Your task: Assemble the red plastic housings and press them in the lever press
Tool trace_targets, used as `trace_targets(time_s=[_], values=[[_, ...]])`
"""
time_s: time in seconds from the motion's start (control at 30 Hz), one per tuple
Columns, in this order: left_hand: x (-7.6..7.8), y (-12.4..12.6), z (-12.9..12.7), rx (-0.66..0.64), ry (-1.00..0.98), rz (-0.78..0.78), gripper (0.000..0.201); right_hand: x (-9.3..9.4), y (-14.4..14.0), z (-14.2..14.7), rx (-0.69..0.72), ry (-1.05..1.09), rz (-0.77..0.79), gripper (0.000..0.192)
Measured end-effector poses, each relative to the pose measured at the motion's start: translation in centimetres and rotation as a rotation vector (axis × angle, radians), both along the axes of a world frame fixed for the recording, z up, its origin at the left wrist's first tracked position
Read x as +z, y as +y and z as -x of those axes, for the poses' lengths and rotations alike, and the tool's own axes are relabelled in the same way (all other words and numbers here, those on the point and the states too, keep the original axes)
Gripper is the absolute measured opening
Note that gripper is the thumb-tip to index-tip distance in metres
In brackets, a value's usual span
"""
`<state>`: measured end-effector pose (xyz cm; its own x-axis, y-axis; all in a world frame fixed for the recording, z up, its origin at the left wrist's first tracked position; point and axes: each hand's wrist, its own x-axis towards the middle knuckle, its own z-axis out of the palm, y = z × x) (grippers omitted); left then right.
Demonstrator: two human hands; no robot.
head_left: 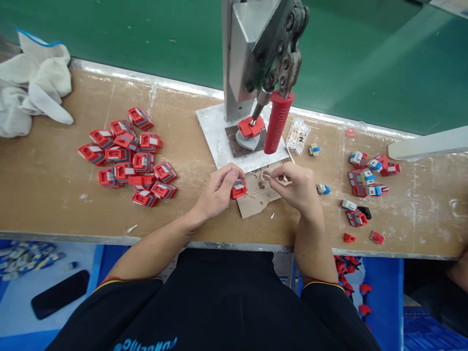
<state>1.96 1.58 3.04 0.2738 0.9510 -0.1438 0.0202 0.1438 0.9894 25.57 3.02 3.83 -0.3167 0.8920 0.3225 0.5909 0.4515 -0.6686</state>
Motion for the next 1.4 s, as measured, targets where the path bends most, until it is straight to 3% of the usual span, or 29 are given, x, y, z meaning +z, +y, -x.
trace_targets(time_s=[0.13,0.27,0.37,0.5,1.2,1.4], values=[[0.0,0.0,-0.1,0.005,0.003,-0.006,0.045,0.5,-0.1,-0.3,-0.003,0.03,-0.002,0.015],[0.2,0.0,-0.3,0.008,0.011,-0.014,0.044,1.8,-1.1,0.3,-0.061,0.306,-0.084,0.017],[0.4,0.0,-0.4,0.012,0.014,-0.028,0.044,2.1,-1.9,1.9,0.036,0.493,-0.082,0.018],[0.6,0.0,-0.5,0.014,0.02,-0.03,0.045,1.7,-2.4,3.6,0.134,0.573,-0.023,0.018],[0.5,0.0,-0.3,0.028,0.016,-0.025,0.045,1.7,-2.2,2.9,0.132,0.507,0.011,0.02],[0.5,0.1,-0.3,0.03,0.054,-0.024,0.043,2.0,-2.4,3.1,0.124,0.436,-0.066,0.021]])
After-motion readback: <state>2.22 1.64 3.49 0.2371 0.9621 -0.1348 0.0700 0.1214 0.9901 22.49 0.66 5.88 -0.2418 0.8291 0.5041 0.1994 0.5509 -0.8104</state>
